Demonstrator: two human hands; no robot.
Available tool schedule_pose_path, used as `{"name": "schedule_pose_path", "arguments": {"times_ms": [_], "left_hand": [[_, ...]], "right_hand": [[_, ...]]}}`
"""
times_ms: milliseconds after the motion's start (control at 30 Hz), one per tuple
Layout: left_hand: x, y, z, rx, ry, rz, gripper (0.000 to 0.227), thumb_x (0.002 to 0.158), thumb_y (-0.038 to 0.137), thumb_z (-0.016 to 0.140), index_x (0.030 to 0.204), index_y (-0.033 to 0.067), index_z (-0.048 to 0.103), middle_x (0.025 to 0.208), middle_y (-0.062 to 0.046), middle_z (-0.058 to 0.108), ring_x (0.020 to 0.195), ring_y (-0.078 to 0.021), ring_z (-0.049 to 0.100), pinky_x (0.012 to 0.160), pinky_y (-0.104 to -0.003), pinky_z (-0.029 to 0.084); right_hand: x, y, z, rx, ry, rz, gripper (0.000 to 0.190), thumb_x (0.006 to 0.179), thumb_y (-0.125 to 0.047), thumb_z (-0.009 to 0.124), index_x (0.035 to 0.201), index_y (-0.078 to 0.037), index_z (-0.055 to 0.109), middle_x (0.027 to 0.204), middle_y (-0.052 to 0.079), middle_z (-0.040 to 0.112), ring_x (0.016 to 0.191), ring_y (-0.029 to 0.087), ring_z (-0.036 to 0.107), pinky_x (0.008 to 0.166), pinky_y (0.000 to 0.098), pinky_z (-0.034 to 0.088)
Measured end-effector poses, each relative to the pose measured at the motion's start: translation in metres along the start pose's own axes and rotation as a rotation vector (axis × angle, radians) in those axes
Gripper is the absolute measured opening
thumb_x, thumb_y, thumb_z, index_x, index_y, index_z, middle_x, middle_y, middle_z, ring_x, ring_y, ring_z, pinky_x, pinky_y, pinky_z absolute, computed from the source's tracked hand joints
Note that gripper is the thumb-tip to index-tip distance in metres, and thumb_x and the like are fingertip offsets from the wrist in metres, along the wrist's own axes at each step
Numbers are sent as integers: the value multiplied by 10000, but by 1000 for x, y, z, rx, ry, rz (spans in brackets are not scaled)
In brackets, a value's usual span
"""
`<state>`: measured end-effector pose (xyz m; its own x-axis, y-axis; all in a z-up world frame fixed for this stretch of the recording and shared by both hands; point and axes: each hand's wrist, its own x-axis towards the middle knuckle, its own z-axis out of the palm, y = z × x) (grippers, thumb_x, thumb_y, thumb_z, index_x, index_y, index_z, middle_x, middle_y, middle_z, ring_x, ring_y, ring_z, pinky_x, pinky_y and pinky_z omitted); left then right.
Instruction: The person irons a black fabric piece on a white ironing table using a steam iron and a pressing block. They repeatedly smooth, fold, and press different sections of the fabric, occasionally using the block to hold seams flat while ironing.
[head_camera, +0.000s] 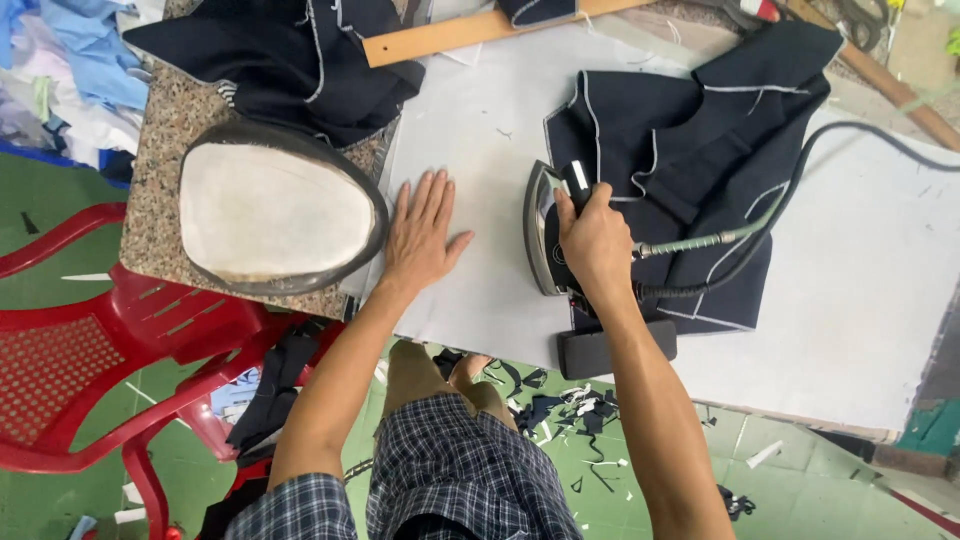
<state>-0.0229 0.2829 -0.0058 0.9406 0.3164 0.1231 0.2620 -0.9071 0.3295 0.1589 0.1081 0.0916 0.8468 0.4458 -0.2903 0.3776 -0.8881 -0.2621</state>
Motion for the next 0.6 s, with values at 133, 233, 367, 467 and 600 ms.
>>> {"name": "schedule_pose_path", "arguments": {"times_ms": [133, 233, 367, 467, 600], "left_hand": [[-1, 0, -1, -2, -67, -33, 787, 1032, 568, 477, 1554, -16, 404, 1652, -233, 305, 1550, -352, 249, 1259, -574, 102], [0, -2, -2, -19, -84, -40, 788, 1025, 564, 486, 1550, -18, 407, 1649, -235, 308, 1551, -351, 247, 1258, -576, 102], [0, -2, 0, -41, -70, -45, 782, 1028, 559, 487, 1551, -16, 401, 1649, -235, 307, 1550, -351, 247, 1255, -574, 101], [-1, -3, 2, -66, -5, -27, 765, 1025, 529, 514, 1534, -34, 421, 1631, -253, 334, 1535, -369, 281, 1249, -581, 135], [-1, -4, 6, -58, 37, -8, 763, 1022, 532, 521, 1528, -31, 433, 1624, -251, 349, 1528, -373, 297, 1244, -584, 152]], "right_hand": [[22, -11, -2, -5, 23, 38, 531, 1072, -508, 446, 1205, 4, 491, 846, 334, 670, 823, 542, 711, 683, 615, 586], [45, -21, -3, -8, 46, 14, 560, 1088, -542, 423, 1189, 4, 494, 840, 338, 664, 812, 552, 707, 658, 612, 580], [65, -34, -7, -21, 79, -20, 540, 1094, -510, 450, 1199, 17, 508, 814, 322, 663, 778, 532, 716, 606, 590, 585], [72, -42, -11, 14, 86, -36, 540, 1106, -498, 453, 1196, 31, 520, 797, 326, 652, 764, 532, 713, 585, 586, 582], [81, -41, -9, 31, 92, -61, 558, 1111, -508, 455, 1193, 40, 519, 795, 337, 652, 748, 536, 709, 552, 578, 576]]}}
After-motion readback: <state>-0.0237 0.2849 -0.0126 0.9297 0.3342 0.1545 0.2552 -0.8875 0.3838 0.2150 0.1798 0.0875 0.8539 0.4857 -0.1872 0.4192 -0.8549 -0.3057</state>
